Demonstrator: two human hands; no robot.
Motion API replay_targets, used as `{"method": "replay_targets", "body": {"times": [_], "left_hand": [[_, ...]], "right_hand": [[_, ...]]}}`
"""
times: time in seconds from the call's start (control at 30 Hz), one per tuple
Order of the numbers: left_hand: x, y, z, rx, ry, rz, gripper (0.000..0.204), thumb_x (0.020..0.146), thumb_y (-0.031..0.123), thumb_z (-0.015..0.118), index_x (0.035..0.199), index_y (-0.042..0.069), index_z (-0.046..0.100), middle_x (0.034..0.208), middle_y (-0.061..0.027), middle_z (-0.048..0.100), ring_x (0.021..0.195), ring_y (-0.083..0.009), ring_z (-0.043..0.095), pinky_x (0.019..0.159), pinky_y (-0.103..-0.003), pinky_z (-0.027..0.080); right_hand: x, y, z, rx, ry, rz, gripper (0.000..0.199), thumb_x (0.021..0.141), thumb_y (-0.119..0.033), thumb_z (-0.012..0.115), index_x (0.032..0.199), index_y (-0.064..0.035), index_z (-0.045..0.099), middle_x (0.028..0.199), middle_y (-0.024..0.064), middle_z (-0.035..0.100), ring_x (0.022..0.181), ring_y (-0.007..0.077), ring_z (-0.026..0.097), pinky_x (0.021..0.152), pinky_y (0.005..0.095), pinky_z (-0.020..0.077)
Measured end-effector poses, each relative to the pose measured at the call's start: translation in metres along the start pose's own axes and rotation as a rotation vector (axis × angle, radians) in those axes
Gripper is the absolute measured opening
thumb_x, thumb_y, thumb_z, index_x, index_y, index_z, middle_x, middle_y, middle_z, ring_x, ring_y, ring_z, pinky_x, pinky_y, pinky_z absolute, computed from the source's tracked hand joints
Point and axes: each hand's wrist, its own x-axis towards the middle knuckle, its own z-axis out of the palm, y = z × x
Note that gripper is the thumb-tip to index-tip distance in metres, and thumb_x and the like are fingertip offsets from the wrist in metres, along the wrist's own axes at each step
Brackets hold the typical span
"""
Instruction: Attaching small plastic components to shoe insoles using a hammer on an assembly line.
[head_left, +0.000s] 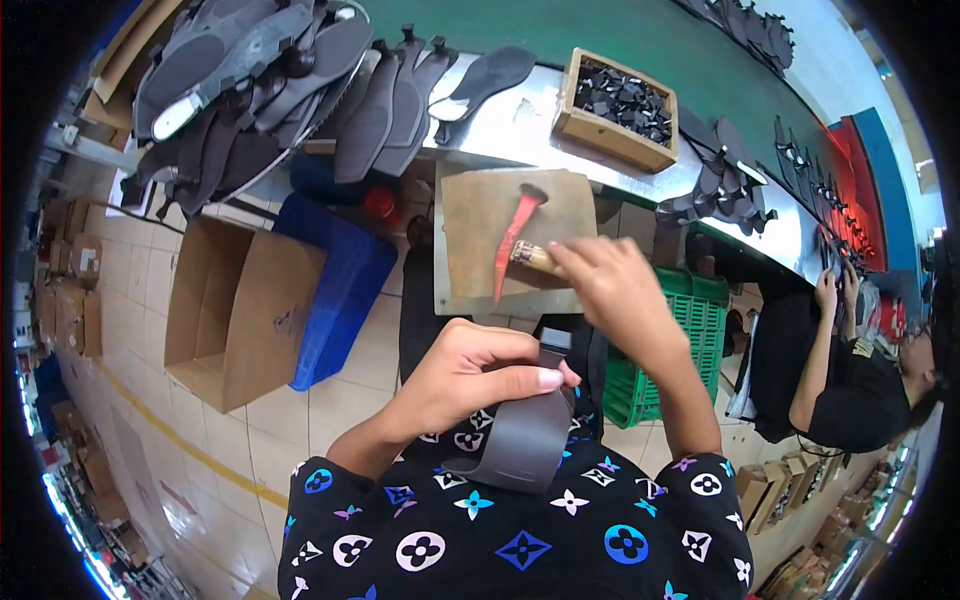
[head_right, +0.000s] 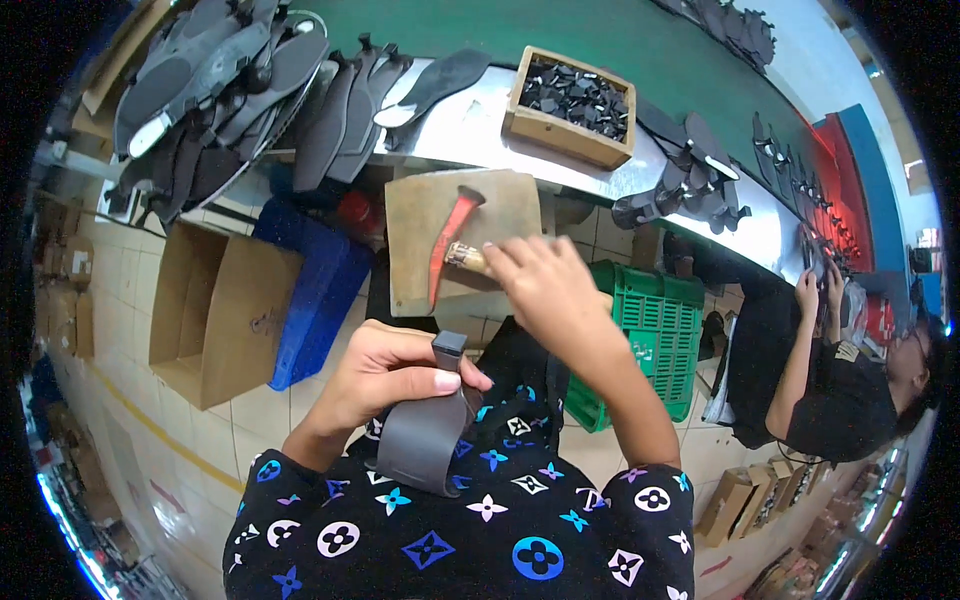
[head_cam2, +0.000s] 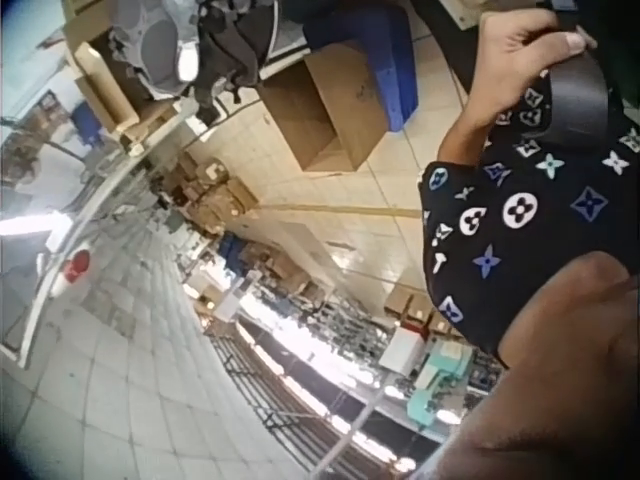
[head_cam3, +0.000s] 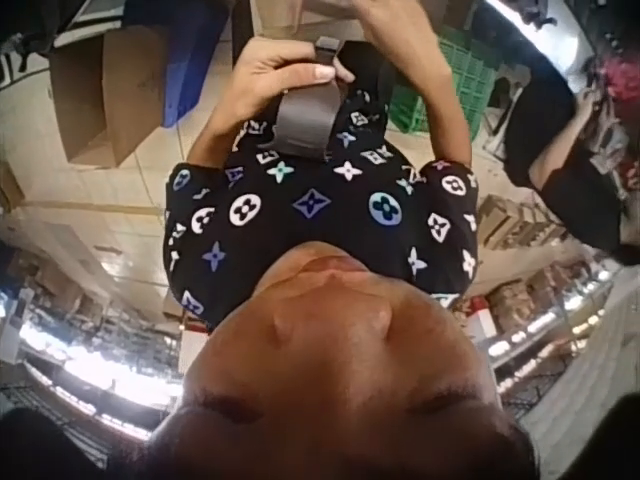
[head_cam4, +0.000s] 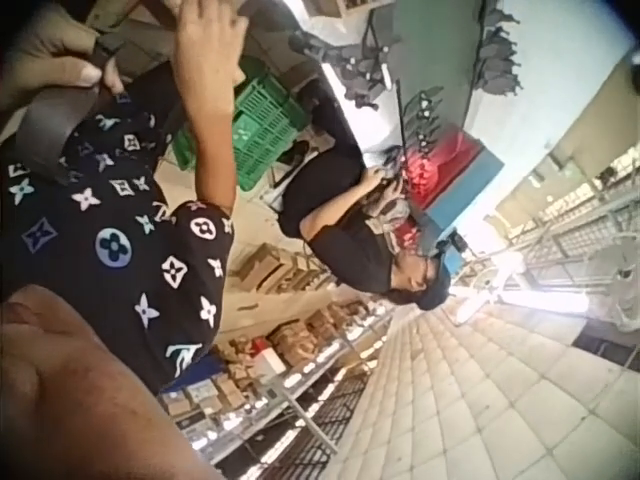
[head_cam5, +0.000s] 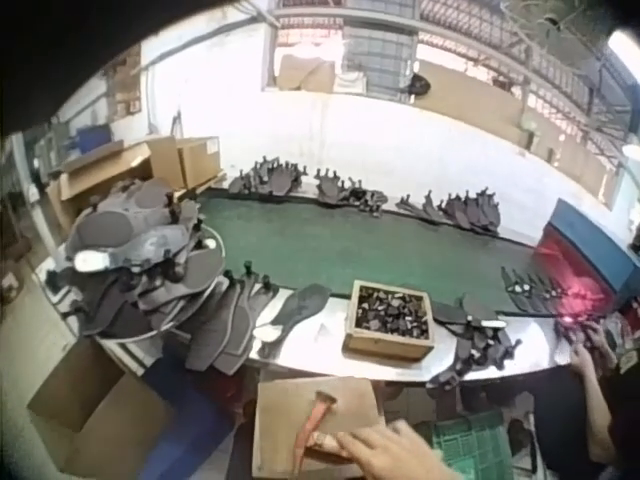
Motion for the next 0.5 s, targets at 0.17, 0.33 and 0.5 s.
{"method": "replay_targets", "body": {"times": [0.17,0.33,0.5], "left_hand": [[-0.006,0.009,0.002,-0.162,-0.123,-0.091,0.021,0.094,0.017,0.069,0.102,-0.001,0.076,0.087,-0.0058,0.074,0.082,-0.0063,0.063,0.075,-0.024,0.049],[-0.004,0.013,0.000,-0.125,-0.300,-0.071,0.022,0.092,0.020,0.073,0.102,0.001,0.077,0.079,-0.0045,0.072,0.075,-0.0050,0.061,0.068,-0.024,0.046],[-0.003,0.012,0.002,0.004,-0.421,0.012,0.019,0.086,0.015,0.077,0.088,-0.003,0.075,0.069,-0.0110,0.066,0.061,-0.0183,0.062,0.056,-0.031,0.043]], "right_hand": [[0.004,0.000,-0.052,0.916,-0.090,-0.353,0.035,0.091,-0.024,0.070,0.111,0.0040,0.069,0.103,0.0165,0.071,0.090,0.0321,0.068,0.081,0.0401,0.0535],[0.008,-0.014,-0.060,0.996,-0.237,-0.556,0.036,0.086,-0.023,0.077,0.102,0.0074,0.068,0.091,0.0171,0.068,0.079,0.0310,0.067,0.068,0.0365,0.0542],[0.012,-0.019,-0.068,1.039,-0.275,-0.668,0.028,0.086,-0.017,0.076,0.091,0.0091,0.068,0.078,0.0155,0.065,0.063,0.0270,0.060,0.054,0.0338,0.0482]]}}
